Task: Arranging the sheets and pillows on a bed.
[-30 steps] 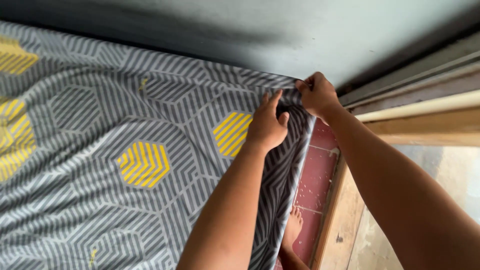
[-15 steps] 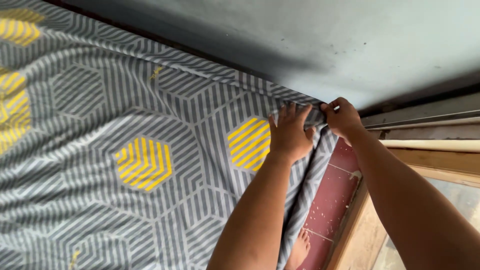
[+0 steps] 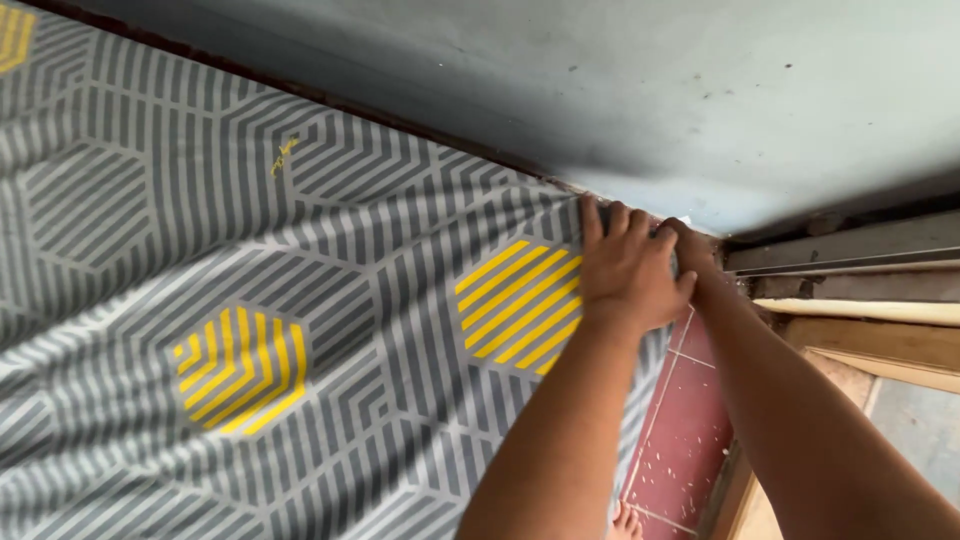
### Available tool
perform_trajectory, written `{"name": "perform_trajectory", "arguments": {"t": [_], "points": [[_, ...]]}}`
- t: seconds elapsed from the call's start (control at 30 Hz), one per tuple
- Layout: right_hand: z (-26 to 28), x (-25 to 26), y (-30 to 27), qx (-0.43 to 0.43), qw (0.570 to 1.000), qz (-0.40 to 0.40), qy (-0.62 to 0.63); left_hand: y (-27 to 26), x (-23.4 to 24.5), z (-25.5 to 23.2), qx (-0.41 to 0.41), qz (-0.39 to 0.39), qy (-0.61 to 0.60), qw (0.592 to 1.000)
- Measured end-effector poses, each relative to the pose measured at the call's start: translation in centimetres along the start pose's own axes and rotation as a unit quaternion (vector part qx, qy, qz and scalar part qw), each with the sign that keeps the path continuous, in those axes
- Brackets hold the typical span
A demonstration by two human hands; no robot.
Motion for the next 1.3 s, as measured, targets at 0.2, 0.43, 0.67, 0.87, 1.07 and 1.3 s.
{"name": "perform_trajectory", "arguments": {"t": [0.2,0.43,0.67,0.87,1.07,1.3], "points": [[19.6,-13.4,-24.1,0.224,0.889,0.012,-0.399,1.6,-0.1,-1.6,-0.039,0.073,-0.014,0.997],[16.8,-12.5,-18.0,0.190,0.903,-0.006,-0.384,-0.6,0.1,0.1,-0.073,-0.006,-0.003,0.997],[15.9,-8.1,-11.6,0.150,0.913,-0.029,-0.379,-1.9,0.5,2.1,-0.097,-0.073,0.015,0.993],[19.6,-4.6,-14.4,0.103,0.917,-0.039,-0.384,-3.7,6.9,5.9,0.005,-0.102,-0.035,0.994],[33.5,-14.5,-26.7,0.186,0.952,0.043,-0.239,-7.2,16.5,12.3,0.179,-0.192,-0.307,0.915],[48.4,-21.1,-47.4,0.216,0.947,0.104,-0.214,-18.3,31.1,17.1,0.260,-0.284,-0.419,0.822]]}}
Point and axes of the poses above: each hand's wrist, its own y-axis towards the middle knuckle, its own x-axis out of the back of the hand, z = x × y, the point moved 6 cm from there along y, towards the middle knuckle, and after that the axes turned 5 degrees about y, right-handed, at the moved point
